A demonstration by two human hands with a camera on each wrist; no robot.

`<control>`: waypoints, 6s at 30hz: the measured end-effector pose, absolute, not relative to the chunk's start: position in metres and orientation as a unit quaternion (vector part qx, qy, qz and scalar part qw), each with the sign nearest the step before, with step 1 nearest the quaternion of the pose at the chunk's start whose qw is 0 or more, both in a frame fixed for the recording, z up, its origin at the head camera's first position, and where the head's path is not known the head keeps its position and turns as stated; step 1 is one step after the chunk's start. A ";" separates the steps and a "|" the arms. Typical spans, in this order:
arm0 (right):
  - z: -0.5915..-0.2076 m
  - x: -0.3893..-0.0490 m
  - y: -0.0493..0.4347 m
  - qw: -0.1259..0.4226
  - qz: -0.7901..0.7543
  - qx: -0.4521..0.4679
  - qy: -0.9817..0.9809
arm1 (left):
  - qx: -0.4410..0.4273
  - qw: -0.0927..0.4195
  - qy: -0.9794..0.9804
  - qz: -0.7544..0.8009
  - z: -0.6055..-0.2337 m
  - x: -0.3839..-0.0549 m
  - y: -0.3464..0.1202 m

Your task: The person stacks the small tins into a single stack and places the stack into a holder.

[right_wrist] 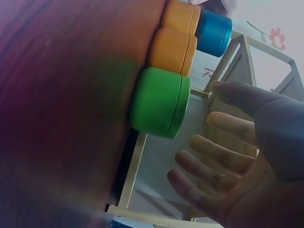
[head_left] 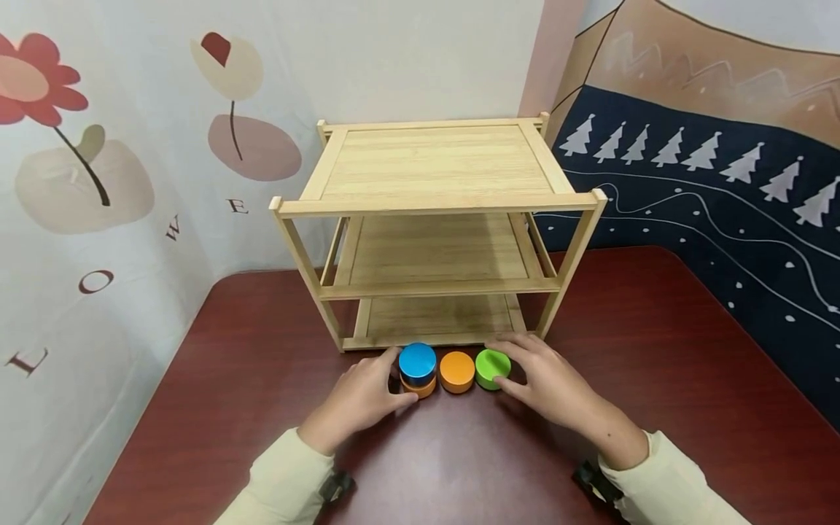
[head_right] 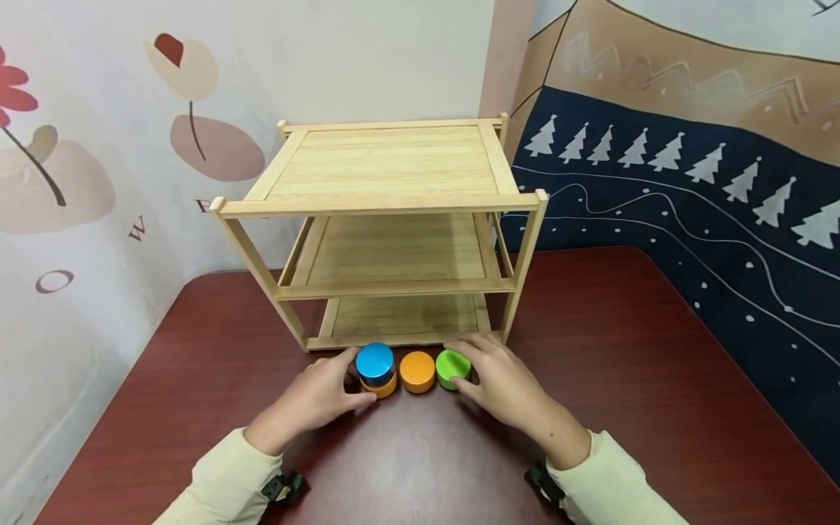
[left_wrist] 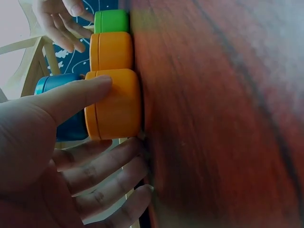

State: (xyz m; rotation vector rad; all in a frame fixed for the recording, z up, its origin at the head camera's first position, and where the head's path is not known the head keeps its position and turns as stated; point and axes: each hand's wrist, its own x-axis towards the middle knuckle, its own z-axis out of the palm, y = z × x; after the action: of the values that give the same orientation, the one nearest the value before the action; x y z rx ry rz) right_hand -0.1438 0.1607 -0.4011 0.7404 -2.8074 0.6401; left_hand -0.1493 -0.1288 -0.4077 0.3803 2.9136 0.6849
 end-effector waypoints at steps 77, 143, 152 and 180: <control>-0.386 -0.144 0.161 0.051 0.197 0.280 -0.938 | 0.152 0.051 0.952 0.262 -0.413 -0.148 -0.134; -0.353 -0.144 0.106 0.142 0.233 0.363 -0.891 | 0.176 0.044 0.947 0.265 -0.415 -0.150 -0.138; -0.353 -0.147 0.100 0.133 0.237 0.366 -0.890 | 0.179 0.049 0.946 0.265 -0.415 -0.151 -0.138; -0.359 -0.153 0.090 0.133 0.258 0.391 -0.873 | 0.182 0.043 0.946 0.264 -0.413 -0.150 -0.138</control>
State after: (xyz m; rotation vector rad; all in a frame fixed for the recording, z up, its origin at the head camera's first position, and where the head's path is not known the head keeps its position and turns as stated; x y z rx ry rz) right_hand -0.1531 0.0904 -0.3588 1.1348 -2.5338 0.7496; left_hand -0.1504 -0.1382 -0.4129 0.5554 2.8936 0.8070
